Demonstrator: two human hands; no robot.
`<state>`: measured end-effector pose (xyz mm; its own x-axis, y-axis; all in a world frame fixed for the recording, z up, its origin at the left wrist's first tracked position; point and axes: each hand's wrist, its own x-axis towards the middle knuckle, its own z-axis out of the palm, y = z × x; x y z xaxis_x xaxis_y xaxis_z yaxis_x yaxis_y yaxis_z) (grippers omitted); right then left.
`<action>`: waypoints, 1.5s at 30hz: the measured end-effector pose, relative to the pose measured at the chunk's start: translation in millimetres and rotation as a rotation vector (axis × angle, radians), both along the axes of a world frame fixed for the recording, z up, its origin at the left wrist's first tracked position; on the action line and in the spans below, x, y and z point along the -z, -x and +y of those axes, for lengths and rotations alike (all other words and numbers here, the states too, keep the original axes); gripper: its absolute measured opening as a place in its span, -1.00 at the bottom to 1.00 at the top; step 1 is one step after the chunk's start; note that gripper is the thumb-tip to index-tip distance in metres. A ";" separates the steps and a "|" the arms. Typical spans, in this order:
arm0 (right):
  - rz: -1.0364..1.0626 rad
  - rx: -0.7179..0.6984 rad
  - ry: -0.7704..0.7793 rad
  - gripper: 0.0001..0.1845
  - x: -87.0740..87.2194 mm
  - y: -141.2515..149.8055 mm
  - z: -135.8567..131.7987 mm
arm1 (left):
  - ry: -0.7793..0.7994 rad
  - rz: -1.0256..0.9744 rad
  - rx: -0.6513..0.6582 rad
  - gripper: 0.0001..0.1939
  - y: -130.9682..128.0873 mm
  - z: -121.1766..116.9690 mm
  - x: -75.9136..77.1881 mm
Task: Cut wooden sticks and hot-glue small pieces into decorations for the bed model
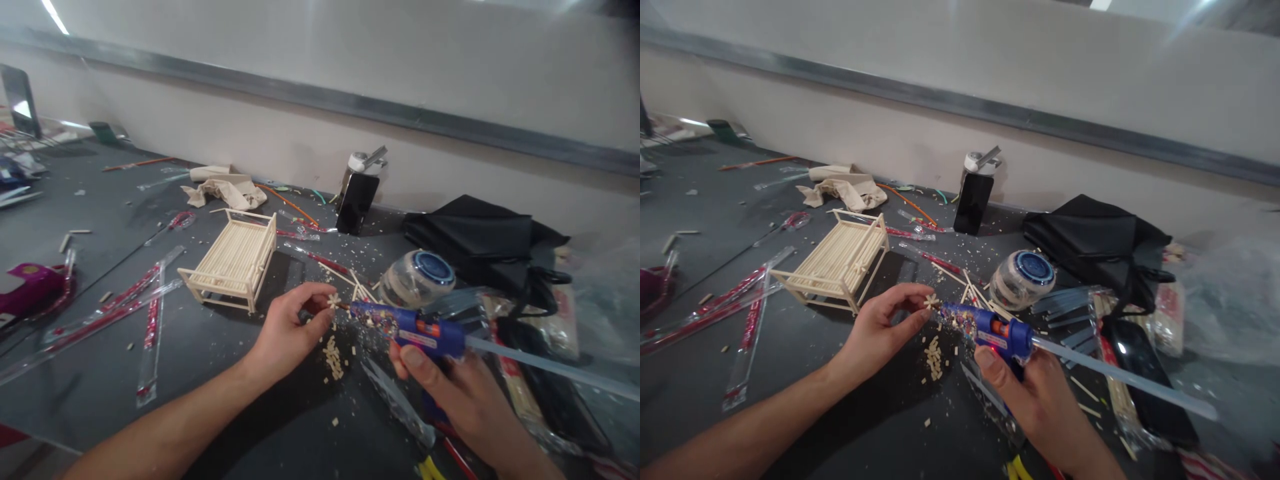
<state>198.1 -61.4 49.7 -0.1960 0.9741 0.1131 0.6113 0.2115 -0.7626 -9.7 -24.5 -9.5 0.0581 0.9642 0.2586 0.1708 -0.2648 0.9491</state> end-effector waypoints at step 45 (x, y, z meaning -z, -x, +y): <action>-0.019 -0.002 -0.041 -0.59 2.2 -0.8 -0.4 | -0.098 0.084 0.001 -0.77 -0.2 -0.1 -1.7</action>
